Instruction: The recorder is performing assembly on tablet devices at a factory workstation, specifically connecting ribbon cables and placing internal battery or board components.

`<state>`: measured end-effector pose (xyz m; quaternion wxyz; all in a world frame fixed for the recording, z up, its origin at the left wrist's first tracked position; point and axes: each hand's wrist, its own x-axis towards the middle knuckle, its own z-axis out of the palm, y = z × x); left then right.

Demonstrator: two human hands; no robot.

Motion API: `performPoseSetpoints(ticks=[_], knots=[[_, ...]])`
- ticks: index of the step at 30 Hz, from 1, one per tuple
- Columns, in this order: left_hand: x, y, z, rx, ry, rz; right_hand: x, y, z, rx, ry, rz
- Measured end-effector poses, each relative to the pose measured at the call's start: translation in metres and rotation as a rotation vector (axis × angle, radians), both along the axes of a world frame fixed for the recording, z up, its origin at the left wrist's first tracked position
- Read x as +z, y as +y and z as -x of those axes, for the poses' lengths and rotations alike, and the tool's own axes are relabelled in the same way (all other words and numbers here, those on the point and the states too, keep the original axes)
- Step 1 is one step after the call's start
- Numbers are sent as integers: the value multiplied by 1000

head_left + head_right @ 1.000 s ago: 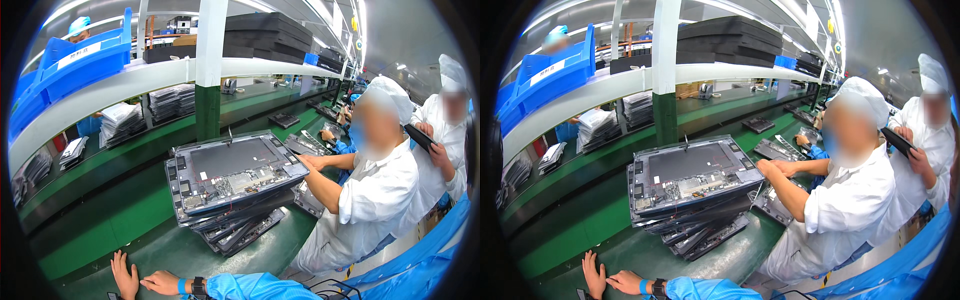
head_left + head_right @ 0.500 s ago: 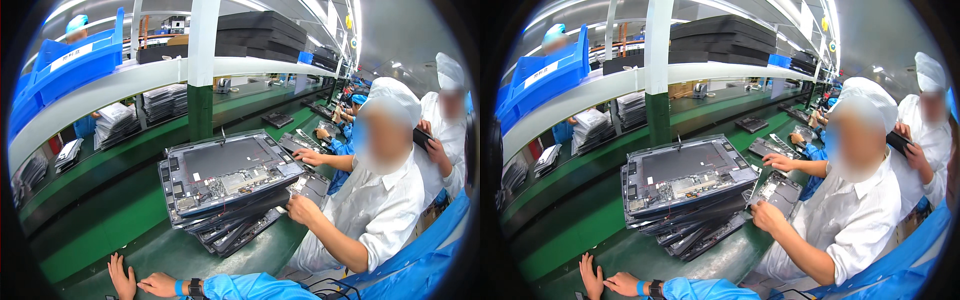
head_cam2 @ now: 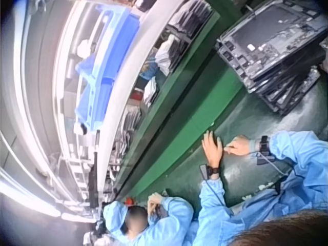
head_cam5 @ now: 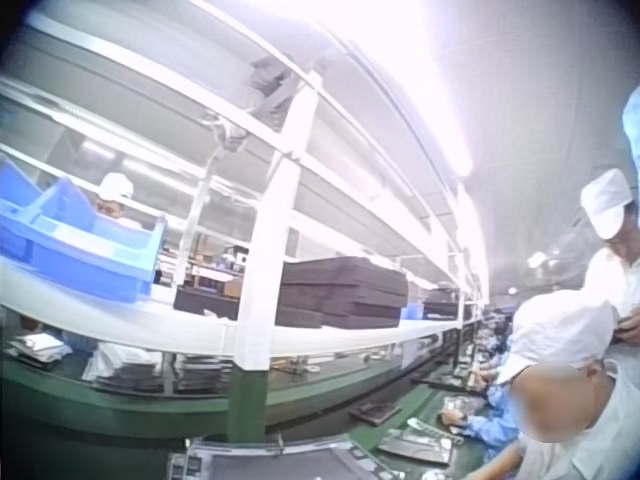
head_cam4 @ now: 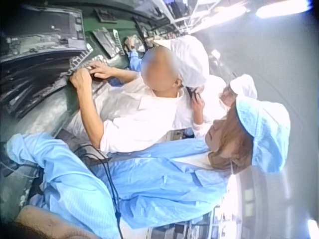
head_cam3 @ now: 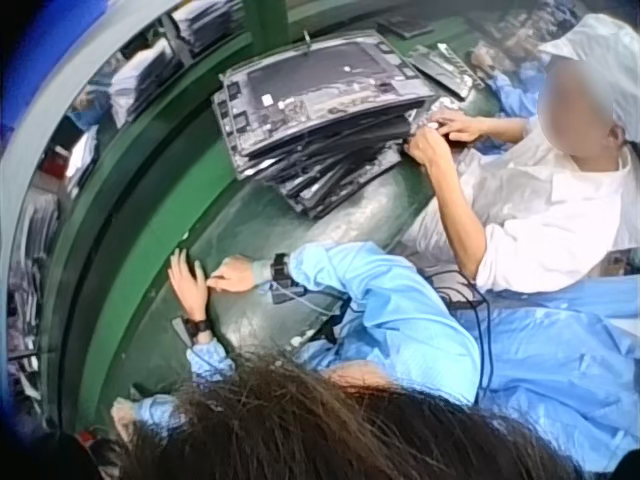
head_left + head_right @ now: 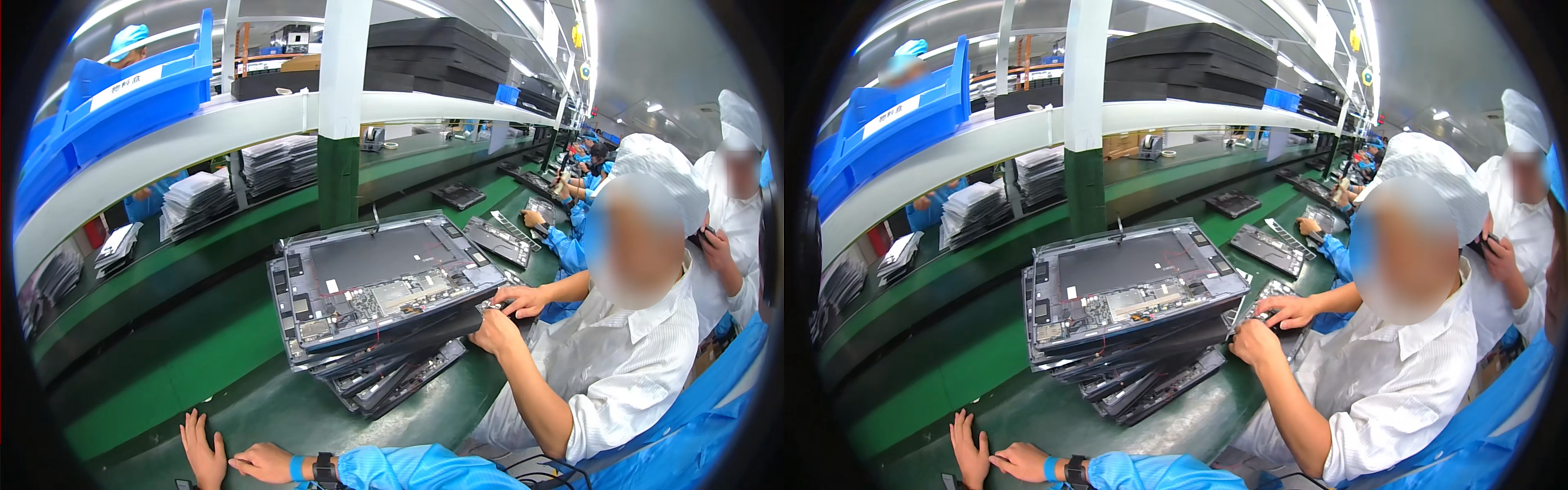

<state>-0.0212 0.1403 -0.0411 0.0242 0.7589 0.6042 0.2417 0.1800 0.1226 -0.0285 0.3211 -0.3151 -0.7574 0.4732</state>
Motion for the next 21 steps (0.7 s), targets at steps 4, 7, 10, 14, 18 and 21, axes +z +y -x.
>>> performPoseSetpoints(ticks=[4,7,10,14,18,21], knots=[[8,0,-8,6,-43,23,-1,0,0,3,3,-6],[8,-2,-6,11,-38,-1,-9,3,3,45,4,-14],[12,-2,-10,-11,-17,-83,-15,1,5,-1,-4,-25],[13,0,-13,-2,-15,-87,-17,2,0,2,-38,15],[14,-3,-13,13,-27,-63,-6,-2,-5,37,-68,53],[12,-2,-14,3,-26,-76,-1,-4,-7,-1,-44,145]])
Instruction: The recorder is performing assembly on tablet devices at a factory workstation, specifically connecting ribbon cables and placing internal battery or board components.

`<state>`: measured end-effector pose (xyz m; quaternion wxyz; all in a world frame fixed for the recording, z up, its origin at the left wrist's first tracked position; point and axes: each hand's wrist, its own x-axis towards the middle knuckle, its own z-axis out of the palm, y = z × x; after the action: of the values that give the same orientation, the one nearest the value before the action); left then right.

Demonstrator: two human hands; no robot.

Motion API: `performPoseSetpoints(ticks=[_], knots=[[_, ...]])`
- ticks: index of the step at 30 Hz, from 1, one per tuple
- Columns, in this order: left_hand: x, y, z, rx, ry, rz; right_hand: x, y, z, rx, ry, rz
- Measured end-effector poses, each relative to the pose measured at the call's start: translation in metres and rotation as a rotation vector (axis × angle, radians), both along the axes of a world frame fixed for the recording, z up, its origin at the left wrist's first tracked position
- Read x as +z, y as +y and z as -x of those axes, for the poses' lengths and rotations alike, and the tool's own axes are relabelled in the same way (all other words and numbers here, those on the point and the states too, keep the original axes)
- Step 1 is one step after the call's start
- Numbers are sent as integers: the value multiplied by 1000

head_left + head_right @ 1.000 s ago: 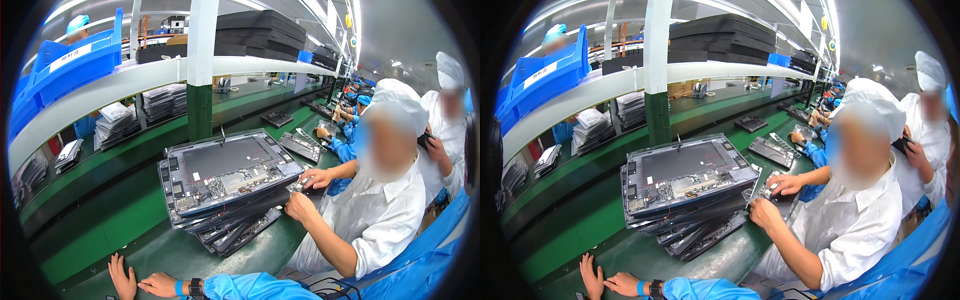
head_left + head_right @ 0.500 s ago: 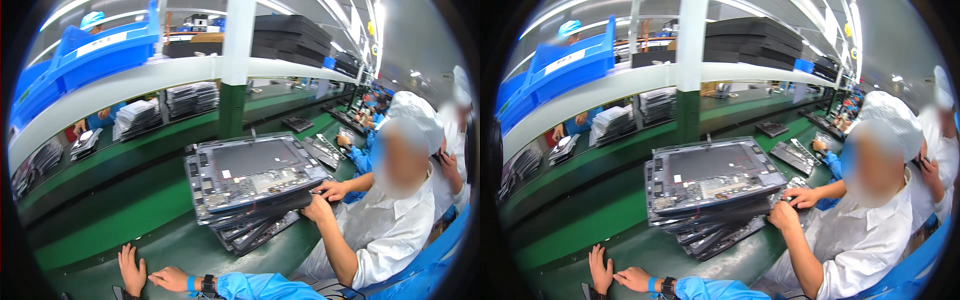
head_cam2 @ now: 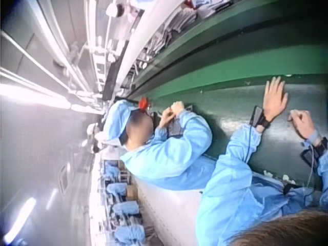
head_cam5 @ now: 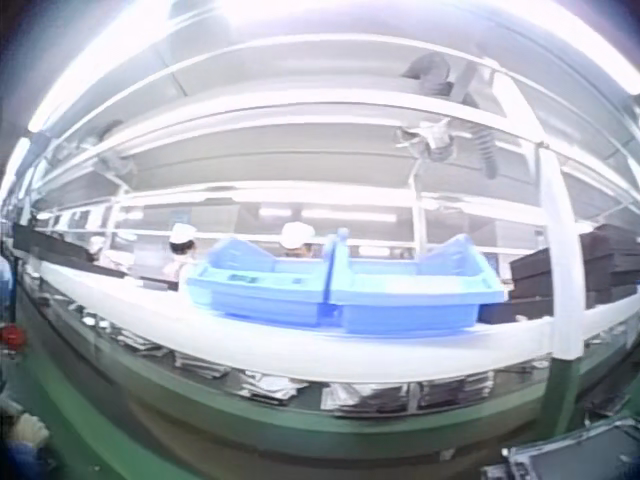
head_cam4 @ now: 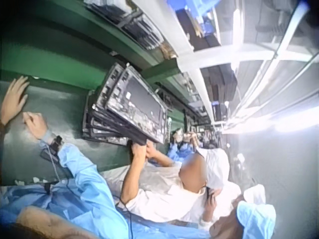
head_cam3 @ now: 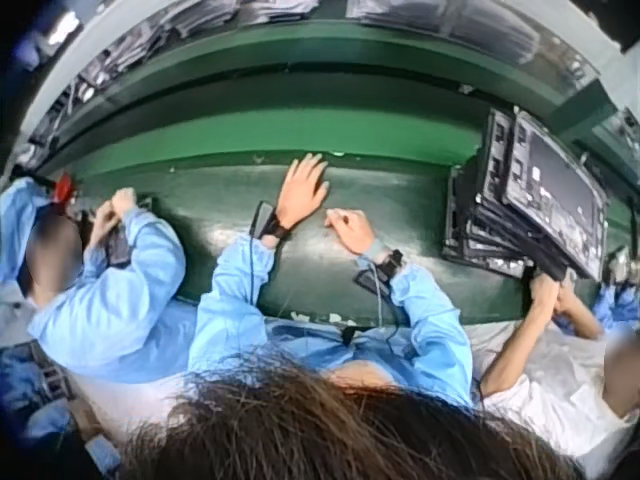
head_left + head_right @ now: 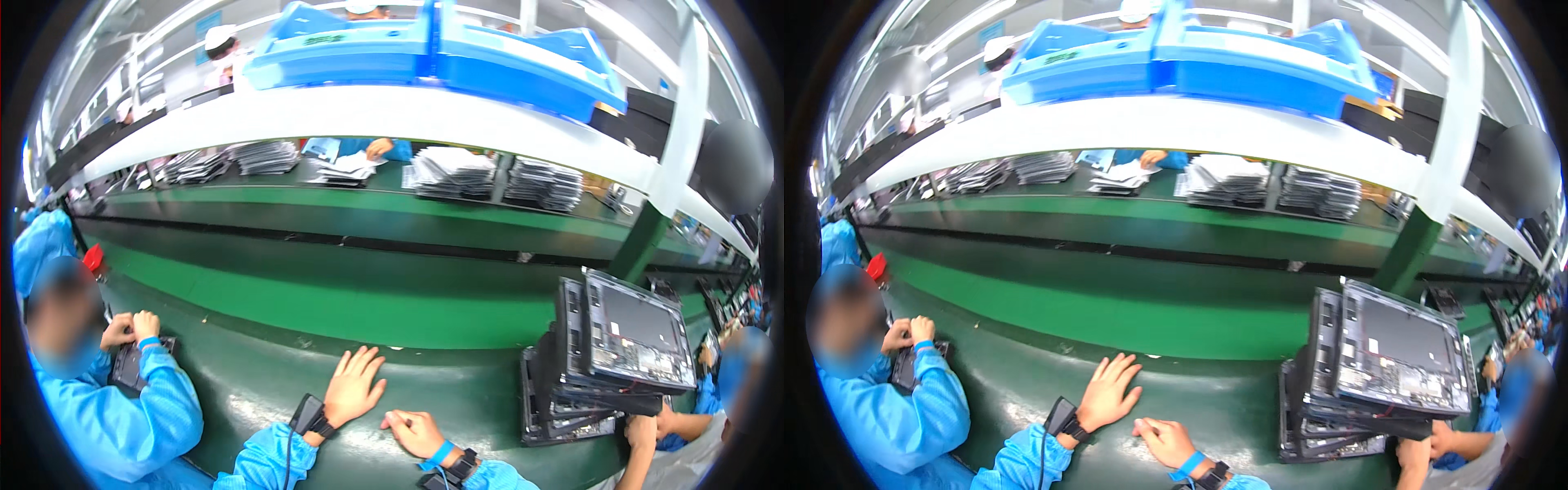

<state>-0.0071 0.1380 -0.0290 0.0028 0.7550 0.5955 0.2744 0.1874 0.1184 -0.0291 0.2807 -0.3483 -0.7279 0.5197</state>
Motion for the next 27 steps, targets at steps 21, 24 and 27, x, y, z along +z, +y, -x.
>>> performPoseSetpoints(ticks=[21,24,27], knots=[[-2,6,7,18,-35,-34,1,4,-6,-25,-30,145],[-2,11,21,104,-60,-38,1,4,-4,-14,-17,160],[-9,12,45,167,-7,-70,-5,2,-5,12,-12,121]])
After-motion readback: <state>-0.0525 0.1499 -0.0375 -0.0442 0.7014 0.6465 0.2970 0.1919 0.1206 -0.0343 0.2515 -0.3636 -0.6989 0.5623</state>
